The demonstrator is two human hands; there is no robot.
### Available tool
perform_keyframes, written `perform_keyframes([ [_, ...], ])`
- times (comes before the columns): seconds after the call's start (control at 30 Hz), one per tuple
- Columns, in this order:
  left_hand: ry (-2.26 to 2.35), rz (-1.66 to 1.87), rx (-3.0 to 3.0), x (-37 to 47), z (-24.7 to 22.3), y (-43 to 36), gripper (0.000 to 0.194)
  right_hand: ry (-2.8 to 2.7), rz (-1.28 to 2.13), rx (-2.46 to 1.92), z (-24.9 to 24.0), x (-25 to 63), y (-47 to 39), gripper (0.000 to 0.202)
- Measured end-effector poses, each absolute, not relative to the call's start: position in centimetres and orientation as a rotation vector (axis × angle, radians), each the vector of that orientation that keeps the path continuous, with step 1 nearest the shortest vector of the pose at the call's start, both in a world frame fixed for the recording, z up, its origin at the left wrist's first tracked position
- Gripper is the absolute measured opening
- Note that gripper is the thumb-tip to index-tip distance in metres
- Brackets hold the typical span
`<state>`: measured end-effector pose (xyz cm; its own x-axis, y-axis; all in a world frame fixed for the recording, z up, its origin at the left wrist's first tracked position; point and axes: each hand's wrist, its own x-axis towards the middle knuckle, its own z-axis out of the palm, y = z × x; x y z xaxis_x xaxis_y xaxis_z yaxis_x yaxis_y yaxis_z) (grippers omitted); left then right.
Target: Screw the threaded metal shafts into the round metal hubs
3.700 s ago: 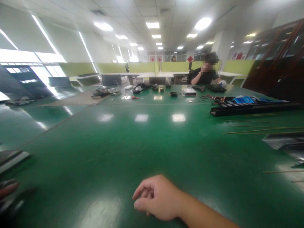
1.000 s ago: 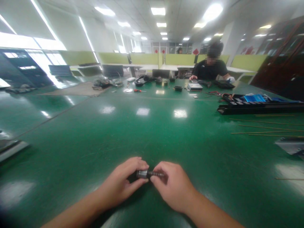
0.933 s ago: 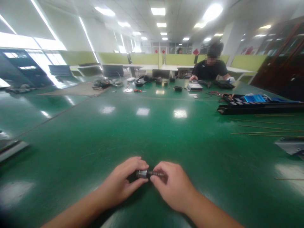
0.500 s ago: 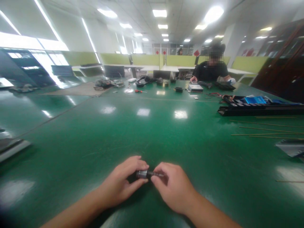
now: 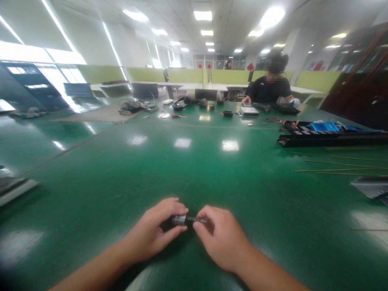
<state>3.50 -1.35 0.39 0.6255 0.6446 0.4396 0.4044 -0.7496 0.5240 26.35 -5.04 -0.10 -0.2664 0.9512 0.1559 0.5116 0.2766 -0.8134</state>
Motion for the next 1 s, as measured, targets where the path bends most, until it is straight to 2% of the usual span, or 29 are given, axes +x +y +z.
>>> perform_keyframes([
  [1.0,0.863,0.932,2.483,3.14,0.29,-1.06,0.026,-1.843,0.872,-1.350,-0.03,26.49,-5.29,0.012],
])
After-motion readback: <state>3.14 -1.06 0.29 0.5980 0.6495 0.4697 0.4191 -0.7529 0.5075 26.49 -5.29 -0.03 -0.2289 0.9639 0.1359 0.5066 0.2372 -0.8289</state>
